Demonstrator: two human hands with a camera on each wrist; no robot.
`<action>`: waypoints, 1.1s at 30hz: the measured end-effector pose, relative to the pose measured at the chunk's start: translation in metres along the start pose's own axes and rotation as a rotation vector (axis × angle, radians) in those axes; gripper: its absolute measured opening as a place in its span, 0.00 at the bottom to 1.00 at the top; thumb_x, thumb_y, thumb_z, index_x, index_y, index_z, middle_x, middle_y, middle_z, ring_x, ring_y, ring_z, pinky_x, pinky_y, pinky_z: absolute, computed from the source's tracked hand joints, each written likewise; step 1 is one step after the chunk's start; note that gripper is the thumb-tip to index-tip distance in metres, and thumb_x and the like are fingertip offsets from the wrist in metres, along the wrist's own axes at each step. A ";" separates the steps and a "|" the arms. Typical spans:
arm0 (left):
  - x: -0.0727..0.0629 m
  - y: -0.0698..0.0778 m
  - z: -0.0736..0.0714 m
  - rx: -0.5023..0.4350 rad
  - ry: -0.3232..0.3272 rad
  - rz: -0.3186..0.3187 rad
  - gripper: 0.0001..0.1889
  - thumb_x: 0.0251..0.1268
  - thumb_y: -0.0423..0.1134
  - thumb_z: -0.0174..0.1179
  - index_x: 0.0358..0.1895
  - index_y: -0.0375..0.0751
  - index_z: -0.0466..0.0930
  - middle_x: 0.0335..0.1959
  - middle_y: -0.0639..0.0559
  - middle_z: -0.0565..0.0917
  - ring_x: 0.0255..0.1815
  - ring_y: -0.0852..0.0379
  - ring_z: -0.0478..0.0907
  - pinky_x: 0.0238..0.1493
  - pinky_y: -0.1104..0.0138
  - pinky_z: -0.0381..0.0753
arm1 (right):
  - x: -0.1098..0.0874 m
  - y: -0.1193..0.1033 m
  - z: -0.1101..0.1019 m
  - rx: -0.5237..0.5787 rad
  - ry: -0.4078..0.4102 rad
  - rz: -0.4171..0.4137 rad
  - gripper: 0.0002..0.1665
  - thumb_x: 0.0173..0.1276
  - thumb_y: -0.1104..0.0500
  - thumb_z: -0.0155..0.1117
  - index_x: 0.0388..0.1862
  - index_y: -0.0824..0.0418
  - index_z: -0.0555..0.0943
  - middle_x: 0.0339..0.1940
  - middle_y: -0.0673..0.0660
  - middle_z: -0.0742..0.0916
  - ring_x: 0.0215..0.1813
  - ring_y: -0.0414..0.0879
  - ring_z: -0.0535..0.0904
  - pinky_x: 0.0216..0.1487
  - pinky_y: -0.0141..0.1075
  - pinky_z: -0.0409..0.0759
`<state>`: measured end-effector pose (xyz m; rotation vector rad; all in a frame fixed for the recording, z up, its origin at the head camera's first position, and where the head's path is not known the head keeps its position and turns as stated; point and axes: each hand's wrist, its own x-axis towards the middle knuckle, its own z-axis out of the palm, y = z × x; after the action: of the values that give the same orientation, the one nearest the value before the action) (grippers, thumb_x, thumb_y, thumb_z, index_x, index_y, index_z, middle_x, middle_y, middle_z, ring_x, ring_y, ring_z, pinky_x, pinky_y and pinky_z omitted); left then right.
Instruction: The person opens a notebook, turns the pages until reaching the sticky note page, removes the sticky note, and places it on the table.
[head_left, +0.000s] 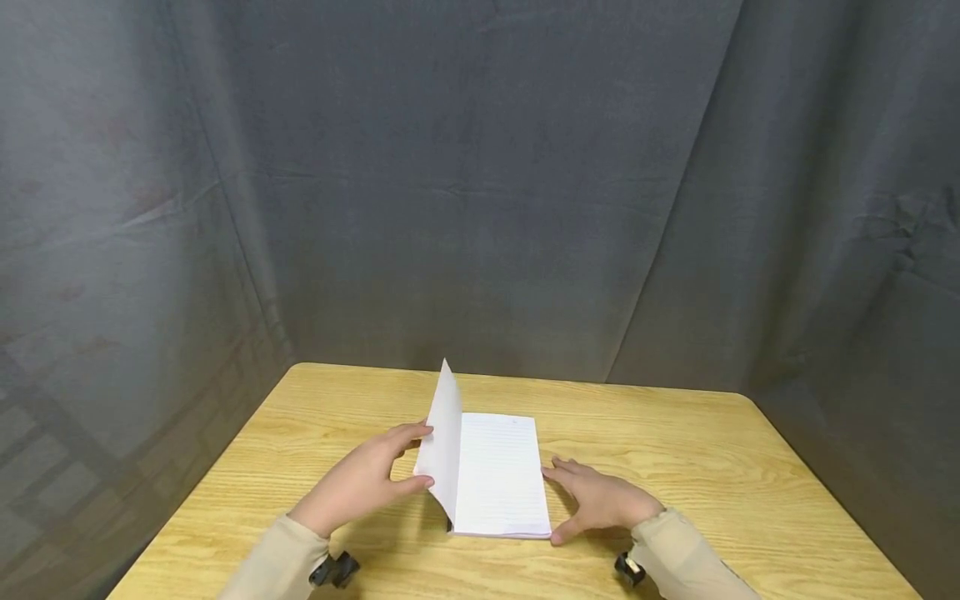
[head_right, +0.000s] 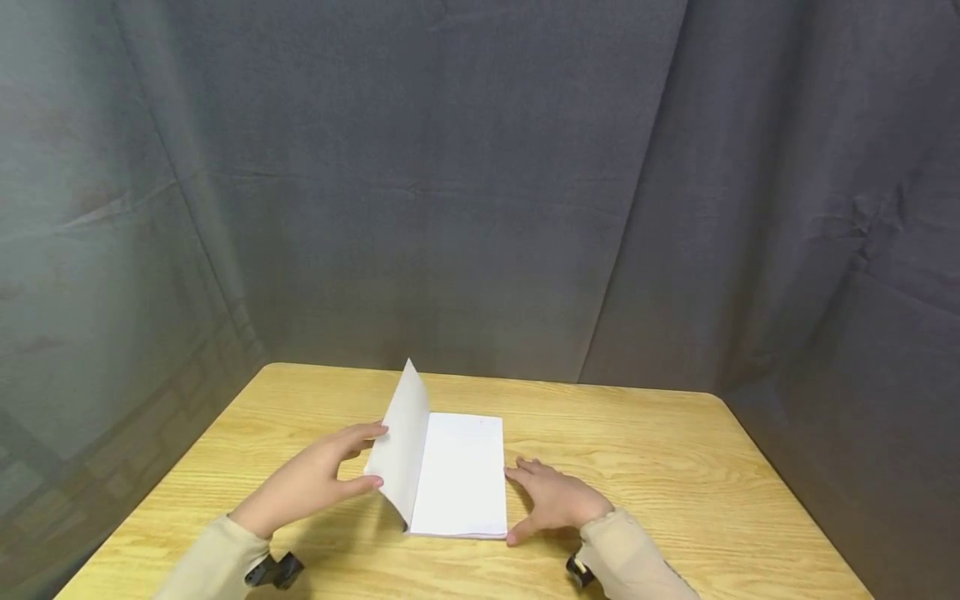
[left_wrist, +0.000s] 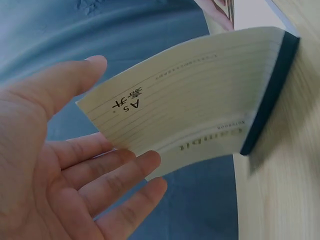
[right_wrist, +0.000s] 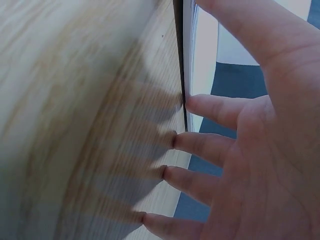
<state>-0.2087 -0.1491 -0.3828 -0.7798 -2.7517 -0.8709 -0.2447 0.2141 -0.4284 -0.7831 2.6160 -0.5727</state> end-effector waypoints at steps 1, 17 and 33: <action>-0.001 -0.002 -0.001 0.002 0.007 -0.006 0.32 0.59 0.57 0.64 0.64 0.45 0.72 0.66 0.51 0.74 0.57 0.51 0.79 0.57 0.56 0.77 | 0.000 0.000 0.000 0.002 0.000 -0.001 0.59 0.49 0.36 0.74 0.74 0.61 0.62 0.75 0.70 0.59 0.73 0.72 0.55 0.63 0.69 0.61; -0.020 -0.034 0.000 -0.051 -0.022 -0.275 0.35 0.55 0.50 0.70 0.66 0.43 0.71 0.64 0.49 0.76 0.61 0.45 0.75 0.60 0.49 0.74 | 0.000 -0.002 -0.003 -0.003 -0.011 -0.001 0.59 0.51 0.37 0.74 0.74 0.63 0.61 0.76 0.71 0.58 0.74 0.72 0.53 0.63 0.69 0.61; -0.031 -0.059 0.018 0.003 -0.104 -0.340 0.35 0.51 0.43 0.73 0.62 0.31 0.73 0.62 0.36 0.76 0.65 0.38 0.70 0.65 0.46 0.67 | 0.002 0.002 -0.001 -0.006 -0.002 0.016 0.60 0.49 0.35 0.74 0.74 0.62 0.62 0.76 0.70 0.59 0.74 0.71 0.55 0.65 0.66 0.62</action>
<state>-0.2131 -0.1930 -0.4360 -0.3692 -3.0315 -0.9044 -0.2477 0.2146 -0.4284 -0.7633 2.6211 -0.5598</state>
